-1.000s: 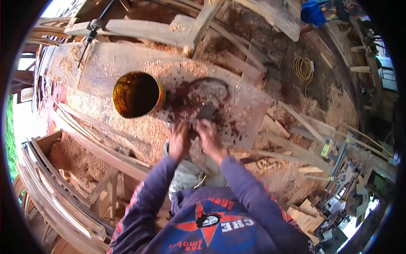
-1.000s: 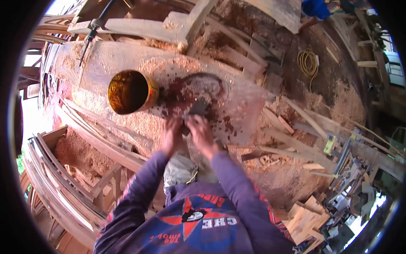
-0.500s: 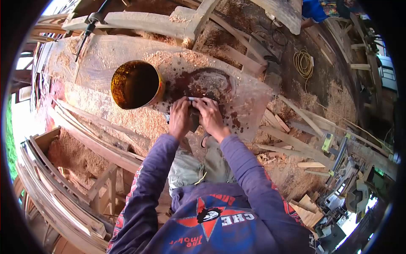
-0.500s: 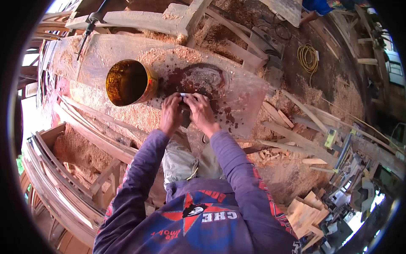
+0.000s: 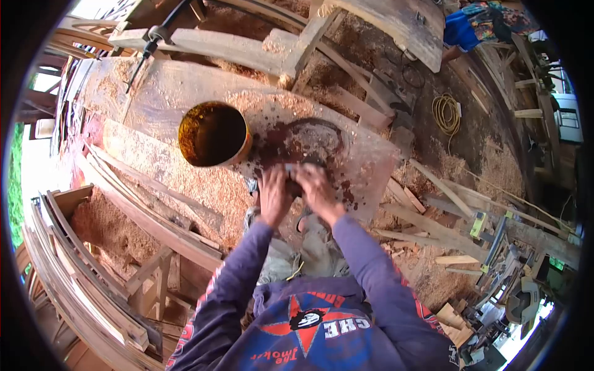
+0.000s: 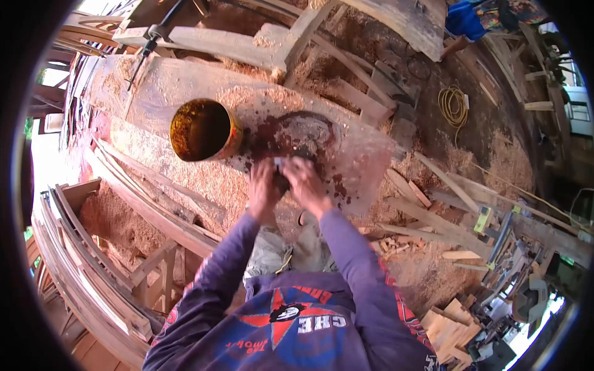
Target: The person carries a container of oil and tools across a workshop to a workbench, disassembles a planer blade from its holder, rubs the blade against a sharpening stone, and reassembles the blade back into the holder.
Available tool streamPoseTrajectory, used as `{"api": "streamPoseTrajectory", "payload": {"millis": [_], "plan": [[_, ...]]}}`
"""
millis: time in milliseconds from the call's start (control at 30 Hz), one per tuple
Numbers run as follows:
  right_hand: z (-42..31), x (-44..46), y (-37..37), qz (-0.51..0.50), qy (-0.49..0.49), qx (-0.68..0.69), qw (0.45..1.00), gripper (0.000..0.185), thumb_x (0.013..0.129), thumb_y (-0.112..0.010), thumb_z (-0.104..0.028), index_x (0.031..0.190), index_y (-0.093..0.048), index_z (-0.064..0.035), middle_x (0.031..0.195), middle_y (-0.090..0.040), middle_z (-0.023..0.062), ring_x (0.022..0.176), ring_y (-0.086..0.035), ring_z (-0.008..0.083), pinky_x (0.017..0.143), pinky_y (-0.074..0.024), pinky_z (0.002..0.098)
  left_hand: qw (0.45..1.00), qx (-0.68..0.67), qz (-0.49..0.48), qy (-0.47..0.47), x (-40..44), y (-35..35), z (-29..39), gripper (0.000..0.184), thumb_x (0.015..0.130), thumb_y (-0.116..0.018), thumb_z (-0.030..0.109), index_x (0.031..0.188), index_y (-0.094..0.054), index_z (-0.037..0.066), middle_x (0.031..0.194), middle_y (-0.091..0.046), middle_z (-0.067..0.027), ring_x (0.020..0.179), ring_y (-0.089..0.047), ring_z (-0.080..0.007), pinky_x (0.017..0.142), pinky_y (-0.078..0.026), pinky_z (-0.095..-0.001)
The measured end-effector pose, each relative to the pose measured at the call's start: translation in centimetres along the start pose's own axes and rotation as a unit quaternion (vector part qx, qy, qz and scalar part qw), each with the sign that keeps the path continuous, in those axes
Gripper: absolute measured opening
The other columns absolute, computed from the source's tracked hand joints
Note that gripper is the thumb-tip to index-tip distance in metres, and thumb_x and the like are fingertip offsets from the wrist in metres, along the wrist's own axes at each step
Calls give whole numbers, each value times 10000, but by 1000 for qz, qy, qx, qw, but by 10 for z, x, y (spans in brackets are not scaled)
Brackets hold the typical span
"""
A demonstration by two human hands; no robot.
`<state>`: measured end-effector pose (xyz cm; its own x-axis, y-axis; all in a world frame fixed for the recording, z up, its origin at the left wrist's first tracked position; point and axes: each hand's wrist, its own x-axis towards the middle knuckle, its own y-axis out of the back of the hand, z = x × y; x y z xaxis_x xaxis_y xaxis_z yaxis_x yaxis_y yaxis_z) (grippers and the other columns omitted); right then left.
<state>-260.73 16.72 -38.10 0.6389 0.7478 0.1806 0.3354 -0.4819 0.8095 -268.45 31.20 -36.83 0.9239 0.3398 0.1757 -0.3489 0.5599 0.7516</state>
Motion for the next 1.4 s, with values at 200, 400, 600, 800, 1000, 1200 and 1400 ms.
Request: {"api": "streamPoseTrajectory", "payload": {"millis": [200, 400, 600, 800, 1000, 1200, 1400], "plan": [[-14, 13, 38, 27, 4, -7, 1000, 337, 844, -666, -11, 1181, -654, -16, 1187, -675, 125, 1147, -602, 310, 973, -463, 444, 999, -22, -28, 27, 9, 31, 23, 416, 811, -718, 128, 1216, -628, 104, 1424, -554, -136, 1300, -466, -380, 1074, -361, -485], [-46, -38, 86, 200, -402, 721, 528, 251, 1037, -550, -213, 1226, -579, -50, 1057, -691, 74, 911, -685, 169, 812, -575, 340, 941, -239, 41, 238, -41, 60, 63, 328, 944, -675, 133, 1264, -635, 68, 1341, -604, -142, 1222, -567, -279, 1043, -432, -390], [-100, -25, 169, 183, -371, 723, 553, 269, 1048, -517, -226, 1233, -523, -30, 1084, -691, 125, 892, -717, 213, 803, -614, 392, 643, -666, -173, 337, -18, 87, 121, 374, 1028, -591, 247, 1282, -619, -25, 1070, -685, -31, 905, -621, -101, 838, -479, -257], [-117, -33, 193, 207, -324, 678, 626, 244, 1008, -601, -183, 1184, -553, -19, 1076, -686, 100, 946, -686, 158, 881, -551, 313, 615, -691, -130, 356, -14, 111, 159, 254, 914, -733, 82, 1146, -699, -16, 996, -722, -42, 873, -658, -107, 812, -527, -260], [-125, -48, 211, 189, -316, 697, 615, 258, 1014, -582, -175, 1220, -524, -32, 1103, -684, 107, 969, -696, 176, 866, -573, 327, 609, -701, -134, 346, -20, 131, 177, 151, 901, -743, 32, 1045, -739, -14, 971, -736, -58, 856, -660, -88, 805, -539, -247], [-131, -54, 225, 169, -303, 693, 632, 308, 1005, -596, -208, 1240, -525, -23, 1142, -678, 127, 989, -698, 211, 887, -576, 358, 614, -699, -140, 338, -20, 138, 189, 130, 911, -735, 40, 1024, -737, -24, 938, -735, -46, 846, -650, -75, 784, -520, -229], [-133, -55, 232, 169, -308, 665, 659, 290, 977, -647, -201, 1172, -553, -8, 1093, -690, 126, 971, -697, 195, 877, -574, 347, 623, -696, -138, 330, -21, 134, 190, 99, 903, -738, 52, 972, -724, -18, 908, -717, -44, 811, -633, -95, 774, -505, -254]]}}
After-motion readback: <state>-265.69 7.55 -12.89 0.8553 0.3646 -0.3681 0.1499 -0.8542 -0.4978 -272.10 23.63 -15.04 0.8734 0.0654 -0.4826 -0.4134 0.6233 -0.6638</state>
